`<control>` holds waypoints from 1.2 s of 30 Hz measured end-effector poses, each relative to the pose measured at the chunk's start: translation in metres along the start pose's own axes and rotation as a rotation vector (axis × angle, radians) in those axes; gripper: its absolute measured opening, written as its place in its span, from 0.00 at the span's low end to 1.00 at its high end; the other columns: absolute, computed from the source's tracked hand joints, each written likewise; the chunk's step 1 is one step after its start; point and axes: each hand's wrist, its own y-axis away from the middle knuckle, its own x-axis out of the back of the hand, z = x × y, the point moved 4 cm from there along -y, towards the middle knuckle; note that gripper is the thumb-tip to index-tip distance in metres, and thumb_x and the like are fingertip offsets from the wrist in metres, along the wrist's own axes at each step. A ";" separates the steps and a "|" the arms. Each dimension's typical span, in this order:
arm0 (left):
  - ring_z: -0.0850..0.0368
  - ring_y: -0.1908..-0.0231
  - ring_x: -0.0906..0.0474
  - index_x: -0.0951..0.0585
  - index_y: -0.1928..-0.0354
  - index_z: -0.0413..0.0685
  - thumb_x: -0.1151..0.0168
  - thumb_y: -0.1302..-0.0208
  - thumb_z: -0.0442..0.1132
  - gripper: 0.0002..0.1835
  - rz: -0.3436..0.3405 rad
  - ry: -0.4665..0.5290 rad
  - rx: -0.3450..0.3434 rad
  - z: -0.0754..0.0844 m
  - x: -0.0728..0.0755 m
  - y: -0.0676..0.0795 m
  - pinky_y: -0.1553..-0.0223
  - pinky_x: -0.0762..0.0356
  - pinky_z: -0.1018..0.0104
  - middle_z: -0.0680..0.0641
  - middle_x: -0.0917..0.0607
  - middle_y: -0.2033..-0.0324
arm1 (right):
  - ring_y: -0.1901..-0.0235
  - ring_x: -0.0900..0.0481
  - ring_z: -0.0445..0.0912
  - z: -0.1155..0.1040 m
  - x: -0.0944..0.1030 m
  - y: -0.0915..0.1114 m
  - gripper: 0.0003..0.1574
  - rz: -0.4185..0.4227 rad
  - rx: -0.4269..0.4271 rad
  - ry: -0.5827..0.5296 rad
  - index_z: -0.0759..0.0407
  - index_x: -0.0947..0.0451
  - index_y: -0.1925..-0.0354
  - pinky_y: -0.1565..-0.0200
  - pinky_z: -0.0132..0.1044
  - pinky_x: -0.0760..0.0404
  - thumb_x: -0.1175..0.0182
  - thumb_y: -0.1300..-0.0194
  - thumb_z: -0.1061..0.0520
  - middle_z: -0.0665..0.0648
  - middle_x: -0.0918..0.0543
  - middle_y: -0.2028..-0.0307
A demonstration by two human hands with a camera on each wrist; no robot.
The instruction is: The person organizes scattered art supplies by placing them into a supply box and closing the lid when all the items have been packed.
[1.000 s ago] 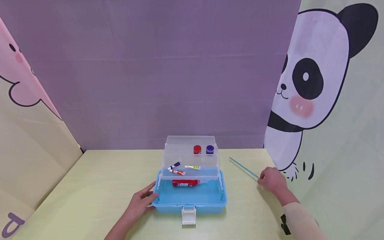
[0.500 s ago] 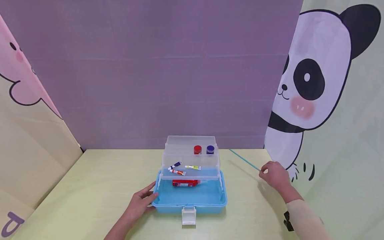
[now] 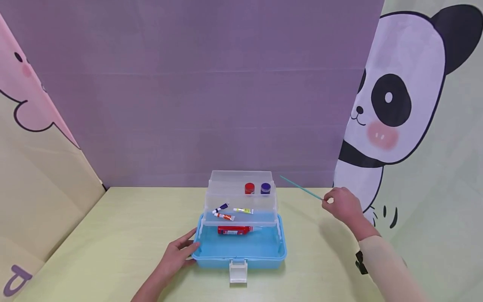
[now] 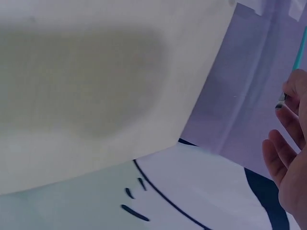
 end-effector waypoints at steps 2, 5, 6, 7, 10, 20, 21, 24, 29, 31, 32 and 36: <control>0.51 0.65 0.24 0.36 0.37 0.57 0.40 0.45 0.49 0.32 0.001 0.002 -0.002 0.000 0.000 0.000 0.67 0.22 0.56 0.38 0.30 0.55 | 0.66 0.28 0.51 -0.004 0.003 -0.006 0.06 0.003 0.019 0.003 0.49 0.17 0.75 0.76 0.41 0.27 0.41 0.50 0.52 0.49 0.21 0.73; 0.50 0.64 0.24 0.36 0.37 0.58 0.40 0.45 0.49 0.32 0.003 0.003 0.001 0.000 0.000 0.000 0.67 0.22 0.56 0.38 0.30 0.55 | 0.67 0.28 0.50 -0.011 0.008 -0.017 0.06 -0.001 0.049 -0.001 0.49 0.18 0.76 0.74 0.41 0.27 0.41 0.49 0.53 0.48 0.21 0.73; 0.50 0.64 0.24 0.36 0.37 0.58 0.40 0.45 0.48 0.32 0.004 0.003 0.001 0.001 0.000 0.000 0.67 0.22 0.56 0.39 0.30 0.55 | 0.67 0.28 0.49 -0.014 0.010 -0.020 0.06 -0.002 0.060 0.001 0.49 0.18 0.76 0.74 0.41 0.27 0.41 0.49 0.53 0.48 0.21 0.73; 0.50 0.63 0.24 0.37 0.37 0.58 0.40 0.45 0.48 0.32 0.004 0.001 0.001 0.001 0.000 0.001 0.67 0.22 0.56 0.39 0.30 0.55 | 0.68 0.28 0.49 -0.017 0.010 -0.024 0.05 -0.002 0.074 0.000 0.48 0.18 0.76 0.74 0.41 0.27 0.41 0.50 0.54 0.48 0.21 0.73; 0.50 0.63 0.24 0.36 0.37 0.59 0.40 0.44 0.48 0.31 0.009 -0.006 0.000 0.001 0.001 0.001 0.67 0.22 0.56 0.39 0.30 0.55 | 0.69 0.28 0.47 -0.028 0.013 -0.035 0.05 -0.006 0.111 -0.004 0.48 0.18 0.76 0.75 0.39 0.27 0.41 0.50 0.55 0.48 0.21 0.73; 0.50 0.64 0.24 0.36 0.37 0.57 0.40 0.44 0.47 0.31 -0.003 0.010 -0.005 0.002 0.000 0.002 0.66 0.22 0.56 0.38 0.30 0.55 | 0.70 0.29 0.46 -0.063 0.014 -0.067 0.06 -0.028 0.182 -0.014 0.49 0.17 0.75 0.75 0.37 0.27 0.41 0.49 0.53 0.47 0.22 0.73; 0.50 0.63 0.24 0.36 0.37 0.57 0.41 0.44 0.48 0.31 -0.006 0.008 -0.006 0.002 0.000 0.003 0.66 0.23 0.56 0.38 0.30 0.55 | 0.70 0.29 0.46 -0.066 0.014 -0.069 0.06 -0.031 0.192 -0.018 0.50 0.17 0.75 0.74 0.38 0.27 0.41 0.49 0.54 0.47 0.22 0.74; 0.50 0.63 0.24 0.37 0.37 0.58 0.41 0.44 0.48 0.31 -0.014 0.004 -0.009 0.003 0.000 0.003 0.66 0.23 0.56 0.38 0.30 0.54 | 0.70 0.29 0.47 -0.075 0.012 -0.077 0.05 -0.045 0.218 -0.022 0.51 0.17 0.75 0.70 0.41 0.27 0.40 0.49 0.54 0.48 0.22 0.73; 0.50 0.63 0.24 0.36 0.37 0.58 0.40 0.44 0.48 0.31 -0.015 0.013 -0.005 0.003 0.000 0.002 0.66 0.22 0.56 0.38 0.31 0.55 | 0.63 0.29 0.50 -0.087 0.008 -0.089 0.06 -0.094 0.200 -0.027 0.50 0.17 0.74 0.66 0.44 0.26 0.40 0.49 0.53 0.51 0.20 0.69; 0.50 0.63 0.24 0.36 0.37 0.58 0.40 0.45 0.48 0.31 -0.012 0.015 -0.002 0.002 0.000 0.002 0.66 0.22 0.57 0.38 0.31 0.55 | 0.61 0.29 0.51 -0.091 0.005 -0.094 0.06 -0.113 0.191 -0.023 0.50 0.17 0.74 0.65 0.45 0.26 0.40 0.49 0.53 0.51 0.20 0.67; 0.50 0.63 0.24 0.36 0.38 0.58 0.40 0.45 0.48 0.31 -0.011 0.017 -0.002 0.002 0.000 0.002 0.66 0.22 0.57 0.38 0.31 0.55 | 0.60 0.30 0.51 -0.093 0.004 -0.096 0.06 -0.122 0.193 -0.017 0.50 0.17 0.74 0.64 0.46 0.26 0.41 0.49 0.53 0.51 0.20 0.67; 0.51 0.63 0.24 0.36 0.38 0.58 0.40 0.45 0.49 0.31 -0.009 0.011 -0.009 0.001 0.000 0.002 0.67 0.22 0.57 0.39 0.30 0.55 | 0.61 0.29 0.50 -0.103 -0.002 -0.104 0.06 -0.135 0.220 -0.021 0.50 0.16 0.75 0.64 0.46 0.26 0.41 0.49 0.53 0.51 0.20 0.67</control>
